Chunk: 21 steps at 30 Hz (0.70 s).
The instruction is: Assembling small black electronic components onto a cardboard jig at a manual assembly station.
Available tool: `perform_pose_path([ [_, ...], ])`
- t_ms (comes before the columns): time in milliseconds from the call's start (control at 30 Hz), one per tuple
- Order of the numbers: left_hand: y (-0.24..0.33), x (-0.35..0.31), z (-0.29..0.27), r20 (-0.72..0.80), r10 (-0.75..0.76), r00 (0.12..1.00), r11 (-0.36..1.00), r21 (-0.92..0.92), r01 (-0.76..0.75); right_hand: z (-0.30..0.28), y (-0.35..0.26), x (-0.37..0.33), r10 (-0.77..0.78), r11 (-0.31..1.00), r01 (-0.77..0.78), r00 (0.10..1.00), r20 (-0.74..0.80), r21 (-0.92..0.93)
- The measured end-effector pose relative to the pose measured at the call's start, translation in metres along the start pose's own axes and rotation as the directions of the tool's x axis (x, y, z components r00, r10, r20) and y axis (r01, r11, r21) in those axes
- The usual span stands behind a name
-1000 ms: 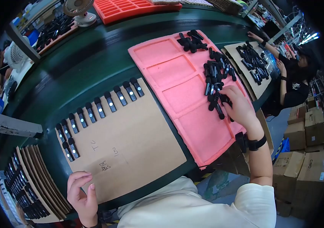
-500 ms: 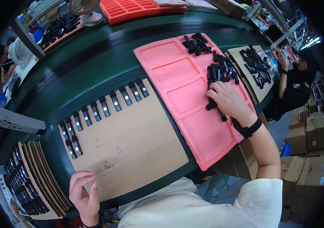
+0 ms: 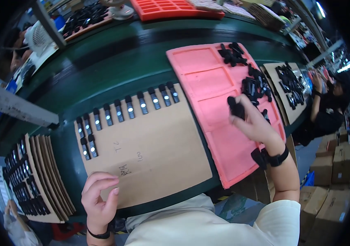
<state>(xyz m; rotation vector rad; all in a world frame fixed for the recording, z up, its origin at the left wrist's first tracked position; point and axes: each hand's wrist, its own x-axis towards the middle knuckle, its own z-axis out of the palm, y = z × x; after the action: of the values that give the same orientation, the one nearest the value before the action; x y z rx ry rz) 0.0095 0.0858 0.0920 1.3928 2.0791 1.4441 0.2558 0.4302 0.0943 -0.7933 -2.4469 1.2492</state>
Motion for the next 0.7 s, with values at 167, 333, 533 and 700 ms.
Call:
perform_pose_path([
  [167,0.017,0.024,0.009,0.117,0.116,0.986,0.991,0.06,-0.123,0.049,-0.084,0.015,-0.115,0.99,0.071,0.898,0.426,0.119],
  [333,0.038,0.046,0.016,0.098,0.155,0.983,0.982,0.097,-0.164,0.088,-0.115,0.031,-0.317,0.936,0.338,0.697,0.643,0.095],
  [533,0.018,0.036,0.011,-0.004,0.171,0.985,0.985,-0.028,-0.171,0.107,-0.112,0.044,-0.479,0.85,0.282,0.766,0.429,0.445],
  [700,0.012,0.03,0.018,-0.132,0.093,0.987,0.978,-0.172,-0.115,0.112,-0.083,0.051,-0.398,0.56,-0.018,0.871,0.288,0.828],
])
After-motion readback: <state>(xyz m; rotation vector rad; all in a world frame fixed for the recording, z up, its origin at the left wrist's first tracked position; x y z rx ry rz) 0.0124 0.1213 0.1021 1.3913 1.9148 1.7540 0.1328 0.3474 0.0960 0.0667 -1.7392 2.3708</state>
